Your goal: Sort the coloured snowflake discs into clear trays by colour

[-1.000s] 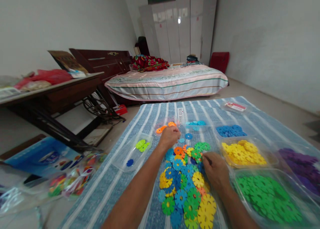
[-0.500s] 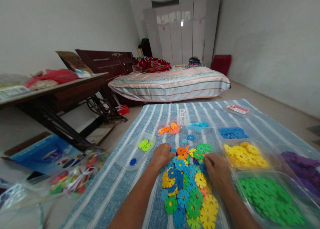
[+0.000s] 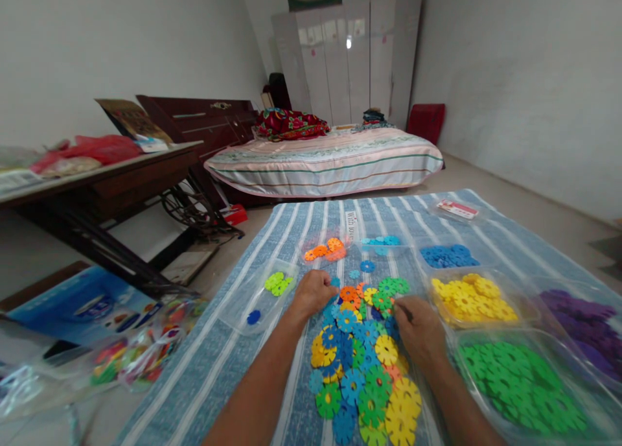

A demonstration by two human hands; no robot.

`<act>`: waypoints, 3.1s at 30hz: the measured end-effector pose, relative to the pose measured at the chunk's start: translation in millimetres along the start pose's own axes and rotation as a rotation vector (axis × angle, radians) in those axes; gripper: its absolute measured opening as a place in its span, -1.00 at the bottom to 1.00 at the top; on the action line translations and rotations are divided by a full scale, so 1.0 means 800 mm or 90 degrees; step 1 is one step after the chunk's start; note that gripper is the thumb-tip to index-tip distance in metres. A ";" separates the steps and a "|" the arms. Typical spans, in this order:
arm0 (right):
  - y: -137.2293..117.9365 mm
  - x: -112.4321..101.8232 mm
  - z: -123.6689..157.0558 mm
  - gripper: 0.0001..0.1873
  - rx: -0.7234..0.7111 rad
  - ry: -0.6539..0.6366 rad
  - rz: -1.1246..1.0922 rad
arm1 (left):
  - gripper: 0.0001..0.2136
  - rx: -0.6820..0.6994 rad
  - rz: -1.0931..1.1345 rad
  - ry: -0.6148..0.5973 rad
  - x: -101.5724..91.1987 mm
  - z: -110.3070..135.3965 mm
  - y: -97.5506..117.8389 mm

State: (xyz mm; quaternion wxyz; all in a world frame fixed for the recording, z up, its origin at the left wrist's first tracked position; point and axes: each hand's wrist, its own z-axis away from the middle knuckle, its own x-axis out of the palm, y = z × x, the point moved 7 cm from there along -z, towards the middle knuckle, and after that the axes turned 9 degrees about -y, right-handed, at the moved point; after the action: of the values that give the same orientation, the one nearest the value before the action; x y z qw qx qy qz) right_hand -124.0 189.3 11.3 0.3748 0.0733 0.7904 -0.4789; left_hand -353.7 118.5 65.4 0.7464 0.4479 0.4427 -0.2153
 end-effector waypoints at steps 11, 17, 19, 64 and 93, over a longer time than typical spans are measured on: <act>-0.001 0.001 -0.002 -0.73 -0.010 0.003 -0.004 | -0.79 0.047 0.255 -0.023 -0.006 -0.071 0.125; -0.003 0.000 -0.002 -0.74 -0.014 0.013 -0.013 | -0.76 0.048 0.137 -0.027 0.001 -0.096 0.150; -0.004 -0.001 -0.002 -0.74 -0.018 0.018 -0.009 | -0.86 0.041 0.048 -0.037 0.011 -0.092 0.138; -0.007 0.000 -0.004 -0.79 -0.019 0.030 -0.013 | -0.80 0.034 -0.218 -0.008 0.022 -0.091 0.131; -0.009 -0.002 -0.005 -0.76 -0.023 0.026 -0.011 | -0.74 0.208 0.256 -0.125 0.036 -0.070 0.228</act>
State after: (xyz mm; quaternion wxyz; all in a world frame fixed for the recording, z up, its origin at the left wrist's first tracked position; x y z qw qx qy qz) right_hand -128.4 188.7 18.3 0.3553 0.0695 0.8071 -0.4664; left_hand -234.1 261.2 116.0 0.7313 0.6180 0.2302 -0.1739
